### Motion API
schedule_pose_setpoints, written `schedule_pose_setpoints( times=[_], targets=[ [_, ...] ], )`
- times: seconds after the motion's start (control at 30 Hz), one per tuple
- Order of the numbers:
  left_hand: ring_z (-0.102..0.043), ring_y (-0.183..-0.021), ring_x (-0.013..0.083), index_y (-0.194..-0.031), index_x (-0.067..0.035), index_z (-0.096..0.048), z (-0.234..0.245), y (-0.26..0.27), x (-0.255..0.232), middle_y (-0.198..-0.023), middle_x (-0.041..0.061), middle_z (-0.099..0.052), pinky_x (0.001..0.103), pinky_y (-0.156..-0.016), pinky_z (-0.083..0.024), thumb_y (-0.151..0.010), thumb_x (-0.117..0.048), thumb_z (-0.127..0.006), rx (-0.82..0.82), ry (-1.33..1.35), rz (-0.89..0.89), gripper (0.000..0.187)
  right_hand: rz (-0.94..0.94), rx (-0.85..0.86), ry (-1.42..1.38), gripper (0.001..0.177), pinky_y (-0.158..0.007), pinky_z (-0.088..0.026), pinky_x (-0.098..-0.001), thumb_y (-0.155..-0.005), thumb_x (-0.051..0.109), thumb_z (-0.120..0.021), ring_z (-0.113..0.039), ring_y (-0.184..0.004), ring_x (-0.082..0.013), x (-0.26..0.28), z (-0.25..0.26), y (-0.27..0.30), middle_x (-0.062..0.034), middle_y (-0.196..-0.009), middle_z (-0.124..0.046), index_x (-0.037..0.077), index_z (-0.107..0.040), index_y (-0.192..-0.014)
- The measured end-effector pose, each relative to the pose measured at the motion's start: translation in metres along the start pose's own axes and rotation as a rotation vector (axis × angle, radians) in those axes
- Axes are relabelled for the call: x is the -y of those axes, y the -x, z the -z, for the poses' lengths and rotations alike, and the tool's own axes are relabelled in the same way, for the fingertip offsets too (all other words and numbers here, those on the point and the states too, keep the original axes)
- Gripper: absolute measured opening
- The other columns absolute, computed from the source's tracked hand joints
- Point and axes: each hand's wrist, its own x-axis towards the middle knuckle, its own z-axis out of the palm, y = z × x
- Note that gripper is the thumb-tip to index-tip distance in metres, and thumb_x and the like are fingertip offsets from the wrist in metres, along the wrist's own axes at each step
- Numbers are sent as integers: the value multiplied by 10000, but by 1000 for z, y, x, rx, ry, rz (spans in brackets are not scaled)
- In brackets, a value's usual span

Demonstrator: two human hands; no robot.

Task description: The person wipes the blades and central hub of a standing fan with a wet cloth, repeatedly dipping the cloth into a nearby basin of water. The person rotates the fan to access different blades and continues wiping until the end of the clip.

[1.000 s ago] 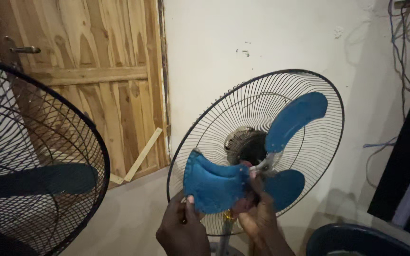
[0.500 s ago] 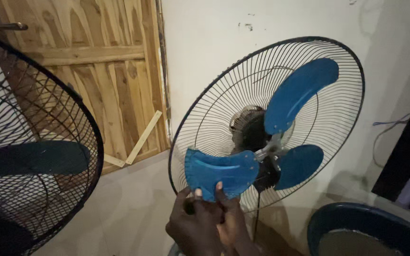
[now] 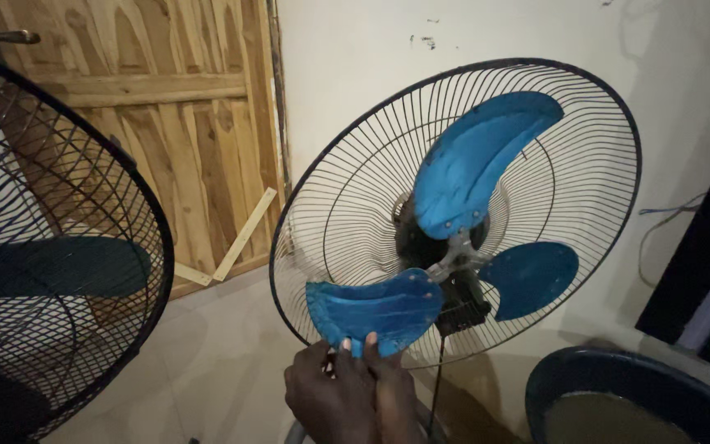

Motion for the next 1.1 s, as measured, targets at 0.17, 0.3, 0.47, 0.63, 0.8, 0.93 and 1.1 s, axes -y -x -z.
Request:
schedule_pose_setpoints(
  times=[0.17, 0.3, 0.47, 0.63, 0.8, 0.93, 1.1],
  targets=[
    [-756, -801, 312, -1058, -14, -748, 14, -3, -15, -854, 185, -753, 421, -736, -585, -755, -267, -828, 110, 45, 81, 403, -6, -61, 47, 727, -684, -535, -352, -934, 576, -557, -675, -813, -215, -2, 7, -1, -128, -954, -723, 22, -562, -1404],
    [-800, -764, 245, -1262, -43, -687, 23, 1, -32, -877, 161, -791, 370, -693, -606, -845, -180, -691, 90, 360, -50, 439, -36, -82, 240, 720, -597, -518, -373, -1004, 572, -568, -644, -692, -237, -18, 41, -21, -171, -828, -709, -84, -678, -1277],
    [-793, -737, 214, -1261, -80, -684, 31, -7, -45, -865, 151, -807, 364, -682, -602, -930, -203, -642, 91, 313, -1, 356, -196, 238, -33, 671, -611, -590, -419, -1009, 475, -568, -697, -706, -301, -30, 88, -65, -221, -884, -722, -153, -646, -1233],
    [-780, -777, 220, -1442, -157, -588, 40, 0, -61, -989, 141, -793, 355, -654, -594, -945, -158, -579, 154, 436, 15, 497, -177, 518, -582, 539, -832, -547, -501, -902, 347, -484, -654, -998, -351, 37, 97, -9, -213, -1130, -671, -44, -588, -1259],
    [-723, -1027, 215, -1483, -146, -533, 43, 2, -61, -1299, 139, -682, 341, -690, -605, -967, -108, -539, 157, 418, -140, 518, -39, 140, -508, 544, -989, -490, -592, -852, 284, -435, -623, -1155, -396, 81, 85, 33, -239, -1274, -622, -8, -546, -1297],
    [-723, -1072, 219, -1479, -159, -524, 44, 2, -60, -1301, 136, -670, 340, -689, -616, -968, -110, -515, 190, 432, -123, 514, 1, 182, -552, 534, -979, -495, -577, -817, 296, -409, -647, -1127, -386, 80, 94, 35, -212, -1277, -649, 42, -535, -1270],
    [-728, -1069, 233, -1488, -147, -539, 43, 6, -65, -1343, 126, -642, 342, -676, -624, -962, -93, -495, 175, 431, -107, 531, 155, 235, -440, 331, -975, -489, -502, -1064, 229, -414, -622, -1156, -316, 66, 137, -15, -183, -1308, -617, 64, -548, -1317]
  ],
)
